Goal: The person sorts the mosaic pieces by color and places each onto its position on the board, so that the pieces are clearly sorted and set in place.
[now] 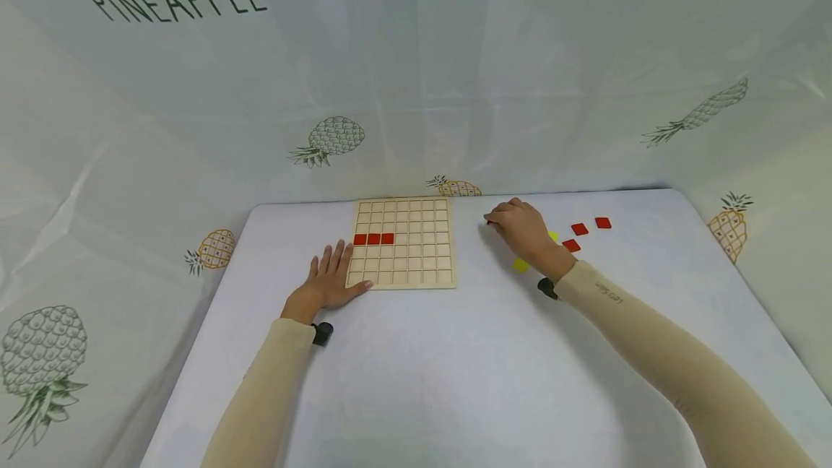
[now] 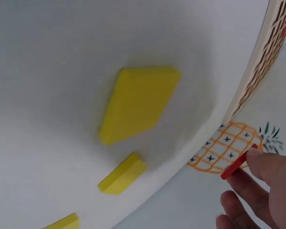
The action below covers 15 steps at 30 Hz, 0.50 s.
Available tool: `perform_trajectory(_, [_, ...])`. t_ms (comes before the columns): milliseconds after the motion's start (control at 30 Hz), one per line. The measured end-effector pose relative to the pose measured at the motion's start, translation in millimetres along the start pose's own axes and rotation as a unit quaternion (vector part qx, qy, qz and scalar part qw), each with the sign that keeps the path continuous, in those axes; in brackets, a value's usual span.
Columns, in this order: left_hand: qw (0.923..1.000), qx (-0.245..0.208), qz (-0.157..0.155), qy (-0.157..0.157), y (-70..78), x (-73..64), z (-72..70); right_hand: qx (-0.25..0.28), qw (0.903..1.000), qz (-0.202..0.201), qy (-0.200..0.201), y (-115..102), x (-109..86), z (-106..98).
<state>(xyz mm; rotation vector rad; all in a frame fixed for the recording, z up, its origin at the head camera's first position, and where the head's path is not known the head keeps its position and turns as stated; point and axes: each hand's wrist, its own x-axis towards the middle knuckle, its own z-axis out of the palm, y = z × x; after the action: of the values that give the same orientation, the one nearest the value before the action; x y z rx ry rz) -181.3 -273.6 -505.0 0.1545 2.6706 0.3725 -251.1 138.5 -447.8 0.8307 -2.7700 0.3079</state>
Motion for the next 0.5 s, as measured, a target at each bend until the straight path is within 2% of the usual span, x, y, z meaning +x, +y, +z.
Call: perform_trajectory(500, [1.0000,-0.001,-0.002,0.002,3.3,-2.5,-1.4,0.026,0.9982,-0.047,0.024,-45,19.3,6])
